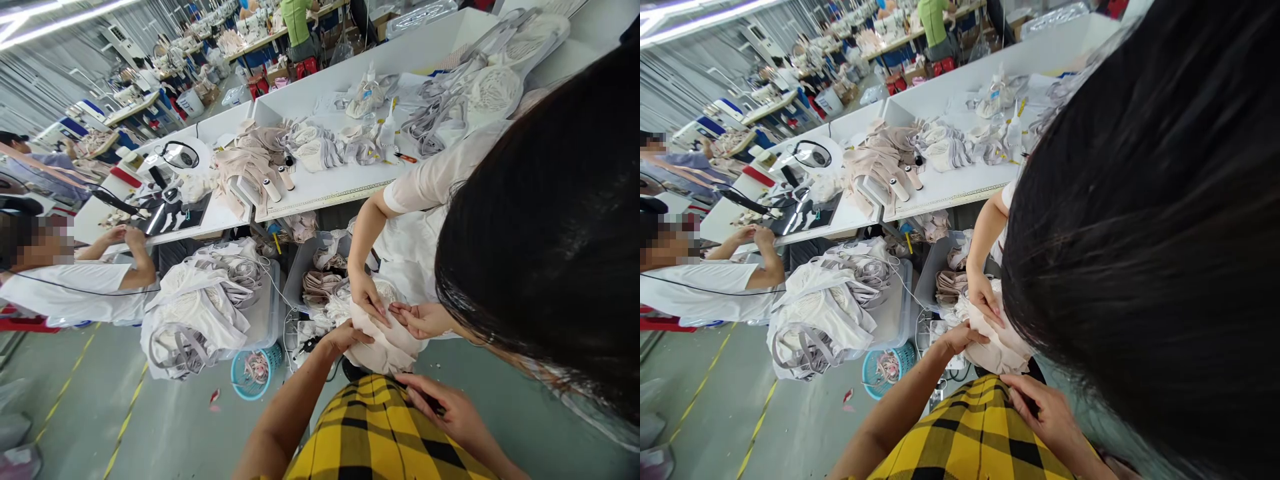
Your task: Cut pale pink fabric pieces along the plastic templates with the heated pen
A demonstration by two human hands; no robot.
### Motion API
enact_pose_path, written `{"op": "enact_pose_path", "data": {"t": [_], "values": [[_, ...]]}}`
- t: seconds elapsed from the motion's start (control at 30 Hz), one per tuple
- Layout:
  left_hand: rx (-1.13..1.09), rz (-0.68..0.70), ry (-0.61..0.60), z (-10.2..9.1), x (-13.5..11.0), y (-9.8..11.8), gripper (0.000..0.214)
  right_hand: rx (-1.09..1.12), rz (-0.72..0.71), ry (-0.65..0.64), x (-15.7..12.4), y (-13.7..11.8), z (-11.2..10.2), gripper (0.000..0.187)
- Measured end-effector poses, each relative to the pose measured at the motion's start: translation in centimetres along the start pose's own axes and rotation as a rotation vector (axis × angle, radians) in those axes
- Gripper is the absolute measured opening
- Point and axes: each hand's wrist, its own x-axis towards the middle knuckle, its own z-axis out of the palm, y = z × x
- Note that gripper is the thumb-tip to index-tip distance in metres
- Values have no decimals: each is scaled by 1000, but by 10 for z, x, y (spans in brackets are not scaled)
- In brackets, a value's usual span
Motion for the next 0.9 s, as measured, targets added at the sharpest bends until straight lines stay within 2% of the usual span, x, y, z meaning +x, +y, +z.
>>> {"op": "enact_pose_path", "data": {"t": [0.37, 0.53, 0.9], "values": [[17, 14, -11, 2, 0, -1, 18, 25, 42, -51, -5, 3, -1, 36], [22, 16, -6, 0, 1, -4, 17, 7, 70, -39, -6, 5, 0, 42], [46, 18, -21, 3, 4, 0, 19, 43, 11, -37, 1, -6, -8, 38]]}}
